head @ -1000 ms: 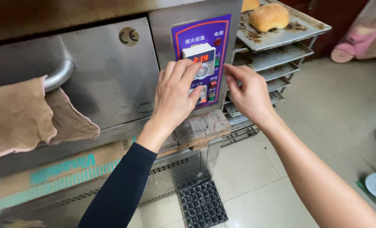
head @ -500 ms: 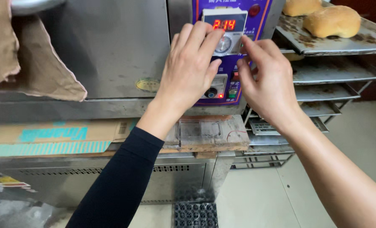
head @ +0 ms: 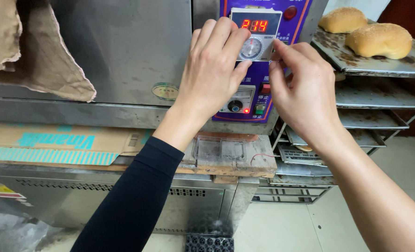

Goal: The person removes trays of baked buns and bread from an oven using a mitt and a tool, slides a tray with a long dough piece and another tray with turtle-shaped dough into the oven, adjusts the oven timer controls, and then fries bread pieces in a pot of oil using chopsticks.

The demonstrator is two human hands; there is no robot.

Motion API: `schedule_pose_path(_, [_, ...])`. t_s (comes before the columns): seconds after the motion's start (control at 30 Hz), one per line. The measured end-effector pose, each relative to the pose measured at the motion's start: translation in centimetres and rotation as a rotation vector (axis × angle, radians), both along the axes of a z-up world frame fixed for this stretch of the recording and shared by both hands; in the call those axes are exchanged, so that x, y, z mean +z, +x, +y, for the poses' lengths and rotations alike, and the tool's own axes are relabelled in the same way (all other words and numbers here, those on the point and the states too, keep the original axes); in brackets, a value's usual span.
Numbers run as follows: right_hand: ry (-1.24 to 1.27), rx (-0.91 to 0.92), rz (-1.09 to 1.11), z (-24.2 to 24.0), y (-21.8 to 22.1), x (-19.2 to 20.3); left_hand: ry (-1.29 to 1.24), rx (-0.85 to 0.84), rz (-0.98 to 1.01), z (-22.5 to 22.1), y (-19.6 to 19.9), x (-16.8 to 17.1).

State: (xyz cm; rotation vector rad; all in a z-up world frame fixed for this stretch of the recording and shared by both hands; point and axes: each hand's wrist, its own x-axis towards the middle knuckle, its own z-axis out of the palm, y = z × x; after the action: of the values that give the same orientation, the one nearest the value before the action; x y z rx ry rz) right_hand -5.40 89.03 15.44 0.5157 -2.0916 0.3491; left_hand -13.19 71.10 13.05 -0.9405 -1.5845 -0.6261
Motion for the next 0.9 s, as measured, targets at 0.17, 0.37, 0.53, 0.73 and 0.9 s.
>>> schedule_pose_path(0.17, [-0.015, 0.002, 0.006, -0.07, 0.00, -0.09, 0.004, -0.014, 0.031, -0.14, -0.30, -0.05])
schedule_pose_path(0.37, [-0.013, -0.031, 0.015, -0.24, -0.03, 0.18, 0.001, -0.027, 0.028, -0.40, -0.44, 0.16])
schedule_pose_path(0.53, [-0.019, -0.068, -0.009, -0.22, 0.05, 0.47, 0.006, -0.030, 0.043, -0.43, -0.48, 0.21])
schedule_pose_path(0.73, [-0.022, -0.052, -0.014, -0.29, 0.24, 0.58, 0.013, -0.037, 0.042, -0.34, -0.65, 0.19])
schedule_pose_path(0.9, [-0.012, -0.052, -0.003, -0.38, 0.20, 0.64, 0.018, -0.036, 0.050, -0.29, -0.87, 0.10])
